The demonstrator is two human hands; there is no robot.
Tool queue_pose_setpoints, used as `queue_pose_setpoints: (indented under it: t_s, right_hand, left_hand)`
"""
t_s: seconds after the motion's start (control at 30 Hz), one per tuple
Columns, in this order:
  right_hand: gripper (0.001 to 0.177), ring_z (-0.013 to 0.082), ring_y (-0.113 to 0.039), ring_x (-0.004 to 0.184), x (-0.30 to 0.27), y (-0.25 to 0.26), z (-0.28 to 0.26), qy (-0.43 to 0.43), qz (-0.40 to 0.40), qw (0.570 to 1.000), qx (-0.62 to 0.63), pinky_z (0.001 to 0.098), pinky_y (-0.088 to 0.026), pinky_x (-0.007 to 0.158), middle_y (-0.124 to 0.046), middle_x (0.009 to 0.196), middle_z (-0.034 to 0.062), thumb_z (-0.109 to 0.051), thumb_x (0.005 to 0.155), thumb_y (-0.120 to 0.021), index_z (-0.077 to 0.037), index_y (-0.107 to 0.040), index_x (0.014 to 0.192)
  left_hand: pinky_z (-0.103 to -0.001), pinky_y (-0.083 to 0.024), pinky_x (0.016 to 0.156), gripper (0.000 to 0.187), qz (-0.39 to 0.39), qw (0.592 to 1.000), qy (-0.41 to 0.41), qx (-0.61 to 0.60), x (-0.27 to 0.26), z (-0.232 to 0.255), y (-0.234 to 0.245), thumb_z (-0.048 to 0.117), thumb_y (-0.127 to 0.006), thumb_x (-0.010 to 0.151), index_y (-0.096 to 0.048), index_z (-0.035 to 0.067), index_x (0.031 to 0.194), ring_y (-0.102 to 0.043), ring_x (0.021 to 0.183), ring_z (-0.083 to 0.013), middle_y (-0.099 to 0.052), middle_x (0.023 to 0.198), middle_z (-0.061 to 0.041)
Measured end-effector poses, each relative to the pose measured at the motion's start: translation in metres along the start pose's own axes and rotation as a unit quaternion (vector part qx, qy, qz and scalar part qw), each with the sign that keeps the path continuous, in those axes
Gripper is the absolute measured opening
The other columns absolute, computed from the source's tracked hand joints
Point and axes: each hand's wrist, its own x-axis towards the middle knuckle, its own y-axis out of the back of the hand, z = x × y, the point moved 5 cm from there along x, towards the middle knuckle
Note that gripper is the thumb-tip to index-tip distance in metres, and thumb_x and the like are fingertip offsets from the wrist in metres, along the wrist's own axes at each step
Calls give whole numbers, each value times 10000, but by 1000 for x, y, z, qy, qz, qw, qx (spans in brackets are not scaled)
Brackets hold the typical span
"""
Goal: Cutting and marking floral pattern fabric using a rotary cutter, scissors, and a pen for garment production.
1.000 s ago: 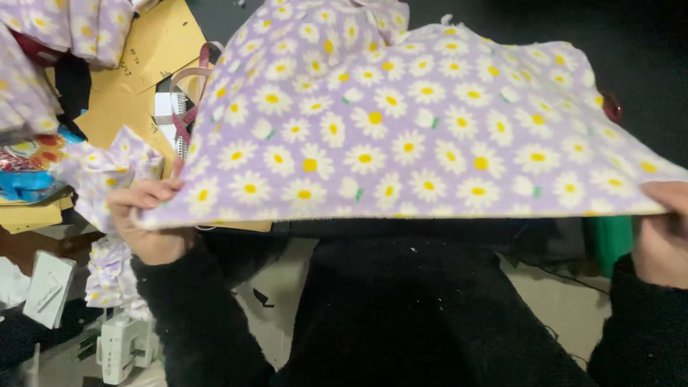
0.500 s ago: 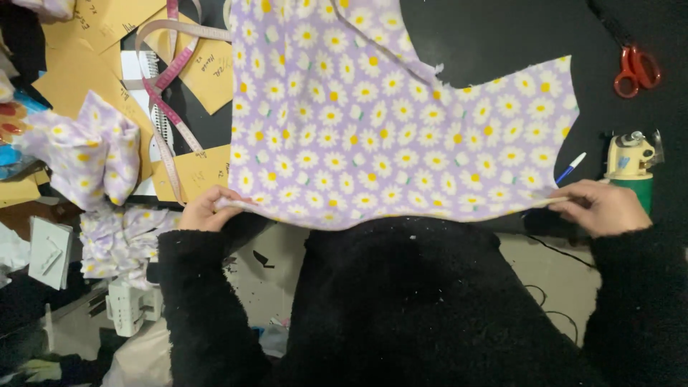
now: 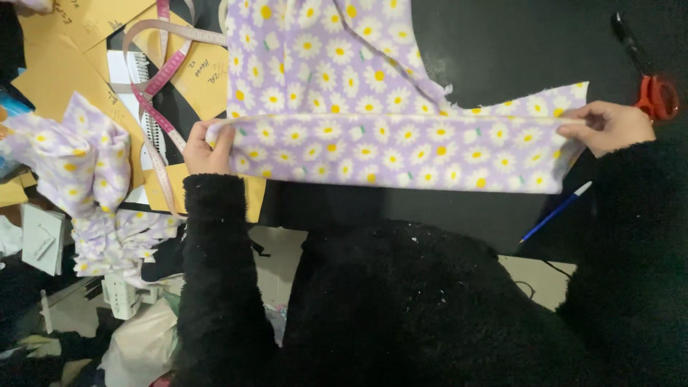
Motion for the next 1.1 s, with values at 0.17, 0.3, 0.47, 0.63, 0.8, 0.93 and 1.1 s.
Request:
queue_pose_setpoints:
  t_s: [0.17, 0.3, 0.47, 0.63, 0.8, 0.93, 1.1]
  right_hand:
    - [386, 273, -667, 796, 5, 3, 10, -69, 1, 994, 79, 423, -561, 669, -731, 1013, 183, -267, 986, -797, -71, -711, 1307]
    - [299, 197, -661, 856, 7, 6, -2, 112, 150, 981, -41, 346, -566, 710, -649, 1198, 151, -220, 1006, -833, 7, -712, 1158]
    - [209, 172, -620, 845, 29, -7, 3, 138, 284, 948, -32, 295, -546, 712, -610, 1154, 132, -84, 1014, -792, 7, -701, 1179]
    - [74, 143, -636, 843, 33, -12, 35, 97, 284, 952, -61, 300, -555, 821, -639, 1105, 70, -67, 991, -726, -56, -710, 1062]
    - [116, 182, -671, 899, -34, 23, 4, 97, 322, 936, -102, 294, -562, 807, -665, 1101, 126, -39, 1079, -750, -15, -648, 1129]
    - [468, 251, -724, 784, -39, -53, 109, -260, -33, 963, -69, 416, -592, 700, -756, 923, 150, -481, 1032, -670, -24, -691, 1133]
    - [596, 318, -750, 717, -9, -184, 239, -267, -212, 938, -69, 447, -612, 667, -768, 830, 207, -547, 946, -690, 44, -738, 1011]
  left_hand:
    - [-238, -491, 758, 201, 23, 998, 51, 36, 19, 1, -10, 111, -755, 1003, -653, 5, 1139, -593, 850, -78, -677, 988, -22]
    - [-245, -560, 824, 255, 82, 988, 26, 125, 45, -3, -22, 149, -758, 974, -652, 24, 1169, -681, 911, -90, -722, 1024, -41]
    - [-314, -542, 814, 407, 27, 974, 53, 220, 61, -10, -43, 196, -835, 880, -603, 36, 1174, -706, 876, -181, -734, 964, -89]
    - [-385, -521, 879, 413, 117, 930, -26, 348, 38, 17, -42, 145, -845, 877, -631, 48, 1217, -668, 997, -285, -680, 1104, -148]
    - [-515, -434, 1041, 471, 144, 845, -237, 458, -14, 87, -90, 114, -840, 873, -619, 61, 1286, -614, 1162, -337, -650, 1262, -130]
    - [-617, -350, 1115, 552, -21, 904, -294, 311, -71, 68, -184, 230, -821, 878, -556, 162, 1358, -551, 1301, -357, -567, 1414, -136]
    - [-790, -168, 1104, 901, -192, 871, -180, 415, -96, 80, -243, 583, -741, 810, -332, 227, 1530, -255, 1511, -346, -247, 1648, -127]
